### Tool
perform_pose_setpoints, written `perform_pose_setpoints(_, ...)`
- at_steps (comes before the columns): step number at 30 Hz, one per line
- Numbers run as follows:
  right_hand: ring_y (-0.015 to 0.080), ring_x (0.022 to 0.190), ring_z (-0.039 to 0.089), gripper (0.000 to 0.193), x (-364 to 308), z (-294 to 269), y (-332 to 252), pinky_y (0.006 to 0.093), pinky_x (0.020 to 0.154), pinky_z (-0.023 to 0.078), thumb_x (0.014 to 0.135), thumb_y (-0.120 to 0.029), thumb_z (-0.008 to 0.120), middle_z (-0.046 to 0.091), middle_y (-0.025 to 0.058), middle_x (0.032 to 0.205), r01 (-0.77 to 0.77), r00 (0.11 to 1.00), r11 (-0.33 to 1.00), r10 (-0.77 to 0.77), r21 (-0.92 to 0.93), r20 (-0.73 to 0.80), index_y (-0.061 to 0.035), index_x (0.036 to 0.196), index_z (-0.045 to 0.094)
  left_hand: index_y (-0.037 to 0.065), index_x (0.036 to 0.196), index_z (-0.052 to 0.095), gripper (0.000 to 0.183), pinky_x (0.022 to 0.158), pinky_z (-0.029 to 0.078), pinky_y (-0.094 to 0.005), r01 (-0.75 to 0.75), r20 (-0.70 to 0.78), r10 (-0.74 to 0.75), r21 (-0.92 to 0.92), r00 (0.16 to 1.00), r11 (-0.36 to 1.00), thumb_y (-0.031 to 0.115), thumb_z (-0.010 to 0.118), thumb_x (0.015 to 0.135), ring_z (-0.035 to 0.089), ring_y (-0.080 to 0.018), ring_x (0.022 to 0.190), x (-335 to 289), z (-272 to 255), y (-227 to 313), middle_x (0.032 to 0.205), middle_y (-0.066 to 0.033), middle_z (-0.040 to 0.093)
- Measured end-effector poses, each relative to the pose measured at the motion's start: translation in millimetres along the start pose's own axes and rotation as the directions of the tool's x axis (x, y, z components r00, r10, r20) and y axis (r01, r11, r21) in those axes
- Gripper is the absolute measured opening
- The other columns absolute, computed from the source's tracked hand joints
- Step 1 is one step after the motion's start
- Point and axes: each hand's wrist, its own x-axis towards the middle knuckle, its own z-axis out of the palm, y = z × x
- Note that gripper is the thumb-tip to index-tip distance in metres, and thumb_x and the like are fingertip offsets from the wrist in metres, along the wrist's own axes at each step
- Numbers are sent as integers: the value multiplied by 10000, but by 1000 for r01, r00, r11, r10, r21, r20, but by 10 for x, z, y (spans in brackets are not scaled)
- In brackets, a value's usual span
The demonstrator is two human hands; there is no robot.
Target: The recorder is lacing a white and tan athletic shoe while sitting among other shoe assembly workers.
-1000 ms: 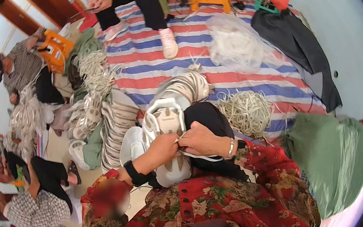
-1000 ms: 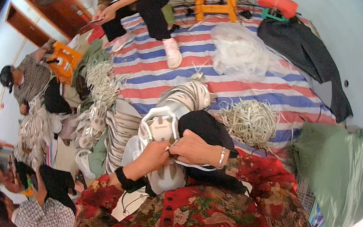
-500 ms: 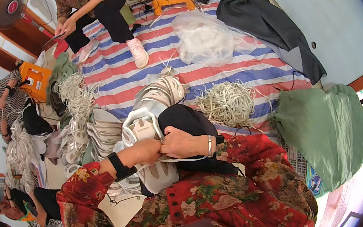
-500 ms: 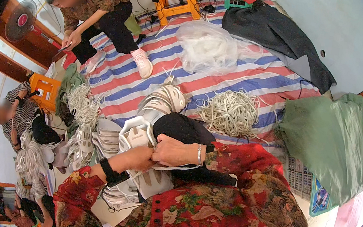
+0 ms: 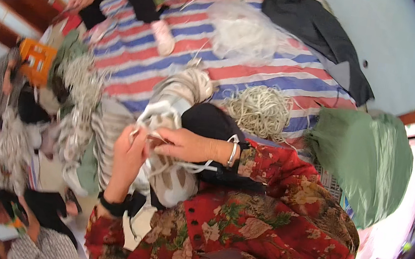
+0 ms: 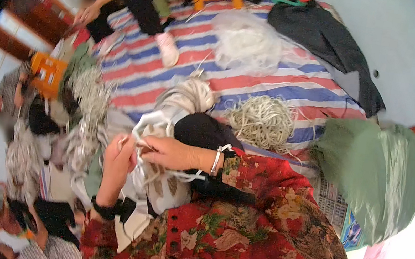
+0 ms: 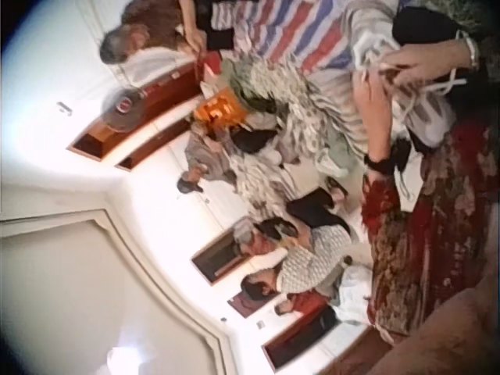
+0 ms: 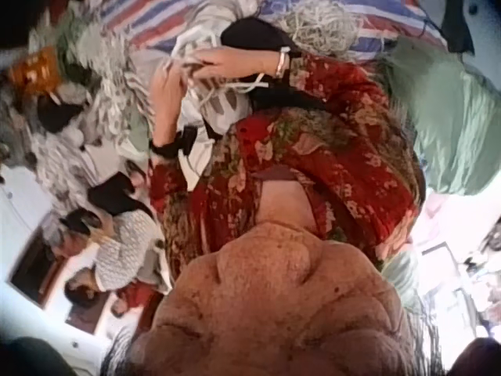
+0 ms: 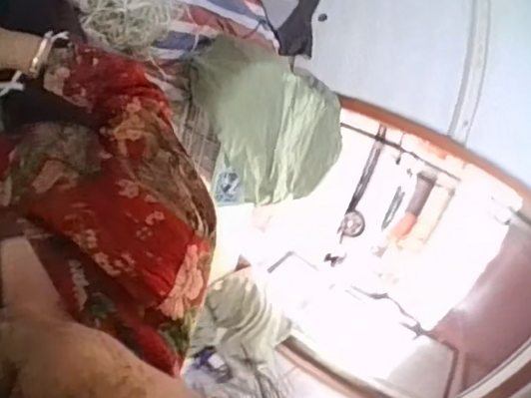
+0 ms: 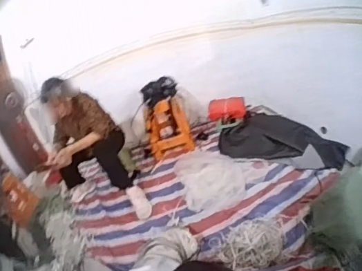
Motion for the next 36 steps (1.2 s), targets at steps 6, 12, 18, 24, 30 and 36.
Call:
perform_pose_setpoints(6,48,471,456,273,-222,-390,245,215,412,323,1000,-216,465,559,-4,592,-279,934,817,353,504,-56,-17,969,650,46,1089,522,181,639,491,-398,-84,-298,220,409,929,909,208,504,1012,645,-328,736,17,314,-609,852,-158,650)
perform_pose_setpoints(12,58,453,339,207,-989,-2468,-260,241,415,295,991,-144,501,471,-22,673,313,539,799,296,514,-789,-21,1142,573,87,1041,528,201,626,484,-484,-8,-316,155,422,936,906,281,484,1017,633,-424,725,-438,345,-1013,788,-196,639)
perform_pose_setpoints(18,46,431,336,249,-899,-2402,-220,208,403,252,1015,-230,473,502,-32,664,79,538,848,406,524,-738,-42,1115,600,54,879,578,226,582,473,-454,-73,-157,170,488,973,870,251,553,988,617,-393,660,-713,193,-982,742,-180,623)
perform_pose_setpoints(24,80,476,512,328,-271,-595,19,223,436,406,957,-316,487,670,55,736,-411,884,911,406,-27,233,-19,938,624,-3,912,634,161,619,479,-317,-133,-349,152,78,924,988,139,584,969,609,-202,679,-701,293,-912,761,-109,620)
perform_pose_setpoints(30,127,535,599,270,-82,-296,-144,279,503,493,988,-232,495,709,61,845,-255,439,845,534,-470,722,-25,1023,666,15,873,627,142,602,395,-210,-52,-174,41,-57,984,997,125,611,960,477,-46,666,-777,250,-990,719,28,554)
perform_pose_setpoints(36,72,420,498,311,154,-466,-101,195,395,376,1017,-244,476,691,75,738,-648,735,759,598,71,319,-14,1125,655,-1,813,633,158,628,429,-255,1,-227,-1,-2,974,1000,111,646,924,519,-101,682,-816,297,-1005,731,-1,580)
